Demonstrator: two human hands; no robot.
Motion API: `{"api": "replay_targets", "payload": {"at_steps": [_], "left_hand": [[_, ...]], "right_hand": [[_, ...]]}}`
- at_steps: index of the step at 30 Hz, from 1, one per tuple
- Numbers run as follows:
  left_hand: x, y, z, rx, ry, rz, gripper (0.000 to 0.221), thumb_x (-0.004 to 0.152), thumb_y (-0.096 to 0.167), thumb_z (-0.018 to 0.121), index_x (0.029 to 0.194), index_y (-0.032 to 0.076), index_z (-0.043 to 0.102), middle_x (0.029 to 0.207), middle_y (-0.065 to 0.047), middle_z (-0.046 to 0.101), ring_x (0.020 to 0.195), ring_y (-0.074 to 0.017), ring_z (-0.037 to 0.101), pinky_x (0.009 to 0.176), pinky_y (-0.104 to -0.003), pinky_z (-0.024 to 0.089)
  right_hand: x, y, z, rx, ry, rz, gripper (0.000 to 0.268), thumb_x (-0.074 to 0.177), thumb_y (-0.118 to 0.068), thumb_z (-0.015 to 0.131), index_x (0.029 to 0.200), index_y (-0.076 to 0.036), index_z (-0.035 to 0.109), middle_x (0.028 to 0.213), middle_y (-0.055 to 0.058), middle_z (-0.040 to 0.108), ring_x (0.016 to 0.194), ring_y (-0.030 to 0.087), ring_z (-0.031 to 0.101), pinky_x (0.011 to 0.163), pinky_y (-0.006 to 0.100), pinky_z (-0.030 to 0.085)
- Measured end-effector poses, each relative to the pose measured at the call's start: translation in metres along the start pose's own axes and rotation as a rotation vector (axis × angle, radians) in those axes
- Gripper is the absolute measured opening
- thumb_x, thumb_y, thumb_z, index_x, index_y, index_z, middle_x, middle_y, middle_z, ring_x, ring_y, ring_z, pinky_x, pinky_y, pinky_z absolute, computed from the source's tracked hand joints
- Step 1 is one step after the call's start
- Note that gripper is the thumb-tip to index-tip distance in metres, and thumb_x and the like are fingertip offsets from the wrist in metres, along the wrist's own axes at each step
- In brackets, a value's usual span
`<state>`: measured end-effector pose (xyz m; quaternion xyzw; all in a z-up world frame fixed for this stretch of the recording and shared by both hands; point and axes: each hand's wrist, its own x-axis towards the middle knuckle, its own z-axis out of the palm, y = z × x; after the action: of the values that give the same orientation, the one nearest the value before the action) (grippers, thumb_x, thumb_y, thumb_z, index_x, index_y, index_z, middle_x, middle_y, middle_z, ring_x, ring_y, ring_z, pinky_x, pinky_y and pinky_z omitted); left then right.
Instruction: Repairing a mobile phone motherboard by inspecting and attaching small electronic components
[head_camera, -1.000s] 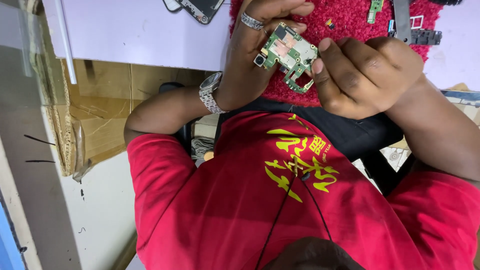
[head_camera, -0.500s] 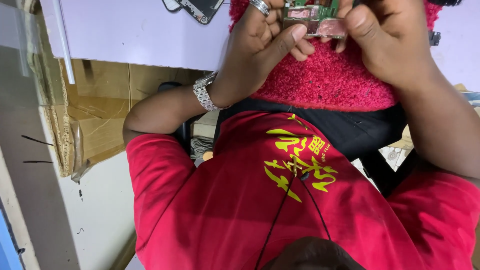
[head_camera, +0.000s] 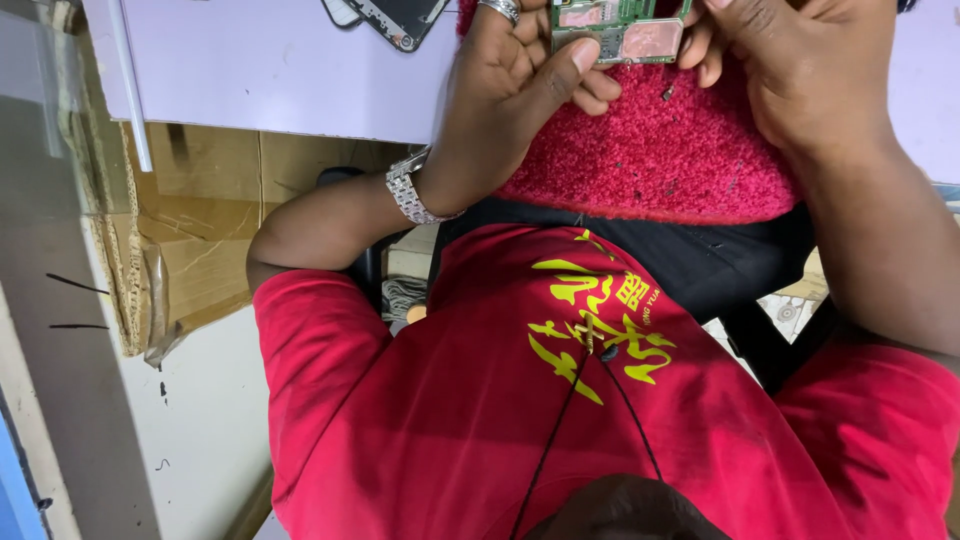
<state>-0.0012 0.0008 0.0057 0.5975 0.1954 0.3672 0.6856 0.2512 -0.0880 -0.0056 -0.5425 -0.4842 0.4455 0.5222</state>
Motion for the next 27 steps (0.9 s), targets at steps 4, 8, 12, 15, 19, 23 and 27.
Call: {"api": "replay_targets", "payload": {"at_steps": [4, 8, 12, 15, 19, 23, 27], "left_hand": [[0.0005, 0.0005, 0.0009, -0.018, 0.015, 0.004, 0.025, 0.114, 0.015, 0.060, 0.129, 0.004, 0.044, 0.118, -0.025, 0.068, 0.095, -0.0299, 0.084, 0.080, -0.035, 0.076], [0.0002, -0.0027, -0.0010, -0.010, 0.008, 0.004, 0.029, 0.115, 0.018, 0.060, 0.136, 0.006, 0.043, 0.124, -0.022, 0.068, 0.097, -0.0286, 0.084, 0.081, -0.035, 0.077], [0.0002, -0.0032, -0.0012, -0.001, 0.001, 0.012, 0.030, 0.115, 0.020, 0.059, 0.135, 0.006, 0.042, 0.125, -0.023, 0.068, 0.097, -0.0287, 0.084, 0.081, -0.035, 0.077], [-0.0003, -0.0012, -0.0015, 0.015, -0.005, 0.018, 0.029, 0.116, 0.019, 0.059, 0.137, 0.007, 0.042, 0.126, -0.022, 0.068, 0.098, -0.0279, 0.084, 0.082, -0.034, 0.077], [-0.0005, -0.0018, -0.0014, 0.044, -0.002, 0.039, 0.027, 0.116, 0.019, 0.059, 0.134, 0.007, 0.044, 0.123, -0.020, 0.068, 0.098, -0.0269, 0.084, 0.082, -0.034, 0.077], [-0.0021, -0.0017, -0.0003, 0.040, 0.014, 0.030, 0.027, 0.115, 0.018, 0.061, 0.134, 0.007, 0.046, 0.120, -0.019, 0.068, 0.098, -0.0267, 0.083, 0.083, -0.034, 0.076], [-0.0030, 0.0008, 0.0008, 0.053, 0.011, 0.082, 0.022, 0.115, 0.017, 0.059, 0.129, 0.012, 0.043, 0.107, -0.017, 0.071, 0.096, -0.0245, 0.081, 0.083, -0.033, 0.073]], "right_hand": [[0.0016, 0.0012, 0.0024, 0.061, 0.047, 0.007, 0.025, 0.133, -0.009, 0.066, 0.116, 0.009, 0.068, 0.111, 0.021, 0.072, 0.081, 0.024, 0.069, 0.076, 0.027, 0.058], [0.0025, 0.0033, 0.0011, 0.106, 0.017, -0.007, 0.030, 0.130, -0.017, 0.063, 0.116, 0.010, 0.065, 0.116, 0.025, 0.072, 0.090, 0.028, 0.073, 0.076, 0.029, 0.060], [0.0030, 0.0027, 0.0013, 0.138, 0.037, 0.021, 0.031, 0.125, -0.021, 0.066, 0.115, 0.008, 0.065, 0.115, 0.023, 0.073, 0.089, 0.026, 0.073, 0.076, 0.028, 0.061], [0.0034, 0.0005, 0.0024, 0.125, 0.032, 0.012, 0.030, 0.126, -0.018, 0.066, 0.113, 0.008, 0.065, 0.112, 0.023, 0.072, 0.086, 0.026, 0.071, 0.075, 0.028, 0.060], [0.0031, -0.0009, 0.0029, 0.100, 0.016, 0.008, 0.029, 0.129, -0.015, 0.064, 0.112, 0.008, 0.064, 0.108, 0.022, 0.070, 0.084, 0.026, 0.070, 0.074, 0.028, 0.058], [0.0011, -0.0023, 0.0034, 0.065, 0.025, 0.028, 0.032, 0.130, -0.017, 0.064, 0.110, 0.008, 0.066, 0.103, 0.021, 0.070, 0.079, 0.023, 0.067, 0.075, 0.027, 0.054], [-0.0004, 0.0005, 0.0026, 0.009, 0.055, -0.010, 0.032, 0.134, -0.013, 0.062, 0.112, 0.009, 0.067, 0.102, 0.021, 0.070, 0.080, 0.023, 0.067, 0.075, 0.028, 0.053]]}}
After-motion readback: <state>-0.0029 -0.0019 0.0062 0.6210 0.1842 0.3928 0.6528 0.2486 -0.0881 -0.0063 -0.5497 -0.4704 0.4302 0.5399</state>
